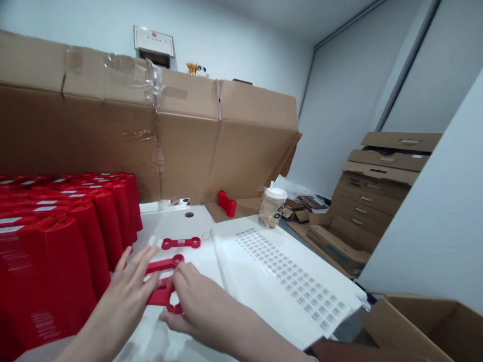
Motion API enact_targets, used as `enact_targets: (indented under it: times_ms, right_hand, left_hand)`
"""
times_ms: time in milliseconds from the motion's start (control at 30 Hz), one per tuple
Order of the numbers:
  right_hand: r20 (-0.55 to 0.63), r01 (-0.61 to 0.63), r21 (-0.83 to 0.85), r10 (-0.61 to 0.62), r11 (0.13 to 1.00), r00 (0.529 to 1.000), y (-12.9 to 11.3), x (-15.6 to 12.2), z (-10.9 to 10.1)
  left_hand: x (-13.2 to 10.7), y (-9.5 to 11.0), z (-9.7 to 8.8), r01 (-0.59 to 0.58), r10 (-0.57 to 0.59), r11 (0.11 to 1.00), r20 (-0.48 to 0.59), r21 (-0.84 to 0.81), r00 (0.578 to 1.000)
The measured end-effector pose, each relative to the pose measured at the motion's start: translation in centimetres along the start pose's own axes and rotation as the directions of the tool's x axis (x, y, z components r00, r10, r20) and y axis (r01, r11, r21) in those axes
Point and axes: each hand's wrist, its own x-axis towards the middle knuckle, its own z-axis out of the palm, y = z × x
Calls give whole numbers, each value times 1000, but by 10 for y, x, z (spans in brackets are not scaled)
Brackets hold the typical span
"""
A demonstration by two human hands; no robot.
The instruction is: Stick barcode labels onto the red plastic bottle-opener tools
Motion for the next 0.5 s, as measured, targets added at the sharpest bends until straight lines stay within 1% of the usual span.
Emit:
enact_targets:
  times_ms: [67, 100, 167, 200, 233, 267, 300, 333, 367, 400, 433, 467, 500]
  right_hand:
    - [-74, -75, 216, 93, 973, 993, -12, 1, -30]
    - [-82, -113, 333, 149, 936, 986, -17, 4, -41]
    - [-42, -152, 570, 214, 808, 976, -25, 11, -52]
    - [-15, -151, 669, 216, 728, 976, -28, 17, -55]
    - [-14, -131, 740, 210, 659, 978, -30, 23, -56]
    - [-45, -96, 782, 210, 615, 977, -33, 29, -57]
    - [-103, -52, 796, 219, 603, 970, -35, 34, -59]
    - [-173, -8, 789, 234, 614, 957, -37, 39, -63]
    - [-239, 29, 772, 248, 635, 939, -38, 44, -67]
    - [-283, 53, 759, 255, 649, 925, -39, 48, -72]
    - [-302, 68, 756, 254, 651, 919, -40, 51, -77]
    - [-305, 80, 761, 247, 643, 920, -41, 54, -83]
    - [-304, 92, 769, 236, 632, 923, -42, 56, -88]
  left_hand:
    - [12, -5, -20, 104, -100, 994, -97, 38, 990]
    - [19, -7, -31, 165, -155, 985, -155, 55, 976]
    - [35, -10, -52, 243, -211, 965, -267, 94, 940]
    - [42, -12, -62, 258, -212, 959, -304, 118, 929]
    - [48, -14, -71, 267, -208, 954, -335, 138, 919]
    - [53, -16, -80, 288, -221, 947, -355, 146, 908]
    - [57, -19, -88, 310, -239, 940, -374, 142, 896]
    - [59, -22, -97, 335, -267, 935, -388, 117, 882]
    - [59, -26, -106, 357, -303, 932, -396, 67, 867]
    - [57, -29, -116, 355, -327, 935, -409, -8, 852]
    - [54, -31, -125, 339, -358, 933, -413, -122, 837]
    - [50, -33, -135, 321, -413, 906, -410, -277, 813]
    - [46, -34, -144, 283, -480, 841, -396, -461, 783]
